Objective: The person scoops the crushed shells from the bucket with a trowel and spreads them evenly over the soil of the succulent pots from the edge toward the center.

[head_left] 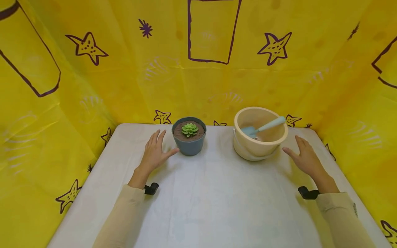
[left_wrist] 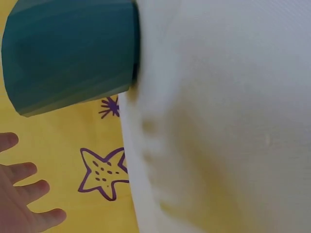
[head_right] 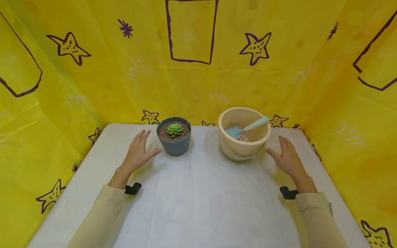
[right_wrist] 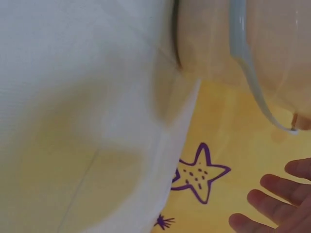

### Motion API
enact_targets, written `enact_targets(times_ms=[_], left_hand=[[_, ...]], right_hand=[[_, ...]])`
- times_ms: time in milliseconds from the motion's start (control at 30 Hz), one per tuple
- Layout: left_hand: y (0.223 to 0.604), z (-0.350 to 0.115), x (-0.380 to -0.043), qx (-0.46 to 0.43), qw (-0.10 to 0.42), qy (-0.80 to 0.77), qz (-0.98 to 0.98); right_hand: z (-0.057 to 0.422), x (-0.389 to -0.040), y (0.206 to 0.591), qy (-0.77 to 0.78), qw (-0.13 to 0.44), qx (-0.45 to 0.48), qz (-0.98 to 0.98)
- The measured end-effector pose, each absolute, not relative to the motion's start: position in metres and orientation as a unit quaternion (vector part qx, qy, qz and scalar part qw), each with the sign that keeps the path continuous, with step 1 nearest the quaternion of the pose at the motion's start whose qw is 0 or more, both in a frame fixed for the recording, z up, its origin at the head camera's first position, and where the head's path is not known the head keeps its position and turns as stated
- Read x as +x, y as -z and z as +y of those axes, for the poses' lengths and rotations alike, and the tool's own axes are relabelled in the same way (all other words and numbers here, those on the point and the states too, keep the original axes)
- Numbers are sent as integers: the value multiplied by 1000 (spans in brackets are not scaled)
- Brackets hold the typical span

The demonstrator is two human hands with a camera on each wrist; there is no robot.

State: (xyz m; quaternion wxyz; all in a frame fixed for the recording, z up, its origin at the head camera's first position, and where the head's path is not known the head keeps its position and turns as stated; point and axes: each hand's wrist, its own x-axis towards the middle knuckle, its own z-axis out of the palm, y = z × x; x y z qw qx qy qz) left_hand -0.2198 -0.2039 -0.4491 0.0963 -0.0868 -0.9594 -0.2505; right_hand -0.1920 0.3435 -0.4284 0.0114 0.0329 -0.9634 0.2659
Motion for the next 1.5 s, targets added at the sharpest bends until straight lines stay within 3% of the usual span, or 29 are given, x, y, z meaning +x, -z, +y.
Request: enact_targets(times_ms=[467,1500], left_hand=[[431,-193,-227,-86,78,284,-952],[407,-155,-237,-139,102,351,-920]], right_hand=[[343,-194,414,-292,26,33,-956],[336,-205,394,-341,98,61,-933]])
